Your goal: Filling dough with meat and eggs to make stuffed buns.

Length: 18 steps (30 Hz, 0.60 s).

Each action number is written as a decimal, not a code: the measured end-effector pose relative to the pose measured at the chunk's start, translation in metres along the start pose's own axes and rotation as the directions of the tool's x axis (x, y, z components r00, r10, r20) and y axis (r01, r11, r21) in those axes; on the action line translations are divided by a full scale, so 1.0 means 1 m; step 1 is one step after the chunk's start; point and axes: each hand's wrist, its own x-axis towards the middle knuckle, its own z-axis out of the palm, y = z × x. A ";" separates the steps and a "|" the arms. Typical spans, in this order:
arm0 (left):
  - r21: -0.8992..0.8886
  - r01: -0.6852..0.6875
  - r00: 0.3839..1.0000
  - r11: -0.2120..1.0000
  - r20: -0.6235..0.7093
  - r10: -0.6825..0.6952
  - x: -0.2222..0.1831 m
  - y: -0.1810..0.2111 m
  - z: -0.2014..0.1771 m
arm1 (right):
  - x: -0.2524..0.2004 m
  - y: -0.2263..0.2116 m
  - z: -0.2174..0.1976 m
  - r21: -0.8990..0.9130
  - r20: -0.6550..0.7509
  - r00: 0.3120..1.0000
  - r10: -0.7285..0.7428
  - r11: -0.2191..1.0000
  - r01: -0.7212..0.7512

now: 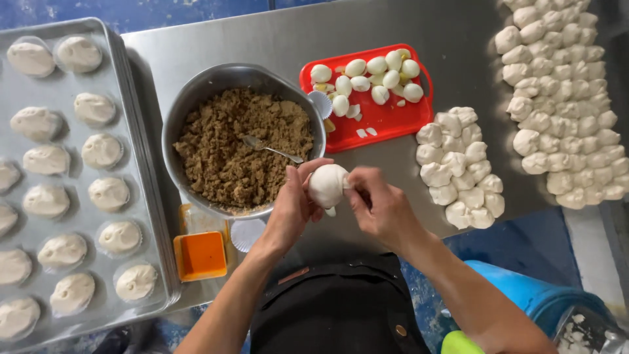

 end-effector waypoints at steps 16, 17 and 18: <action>0.465 -0.208 0.973 0.860 0.012 0.229 -0.006 0.013 0.015 | 0.009 -0.020 -0.011 -0.020 0.100 0.987 -0.129 0.991 0.131; 0.462 -0.221 0.971 0.859 0.027 0.236 -0.007 0.014 0.015 | 0.009 -0.024 -0.013 0.008 0.095 0.985 -0.141 0.990 0.140; 0.460 -0.220 0.971 0.860 0.023 0.237 -0.009 0.015 0.015 | 0.009 -0.026 -0.014 0.009 0.100 0.985 -0.142 0.990 0.141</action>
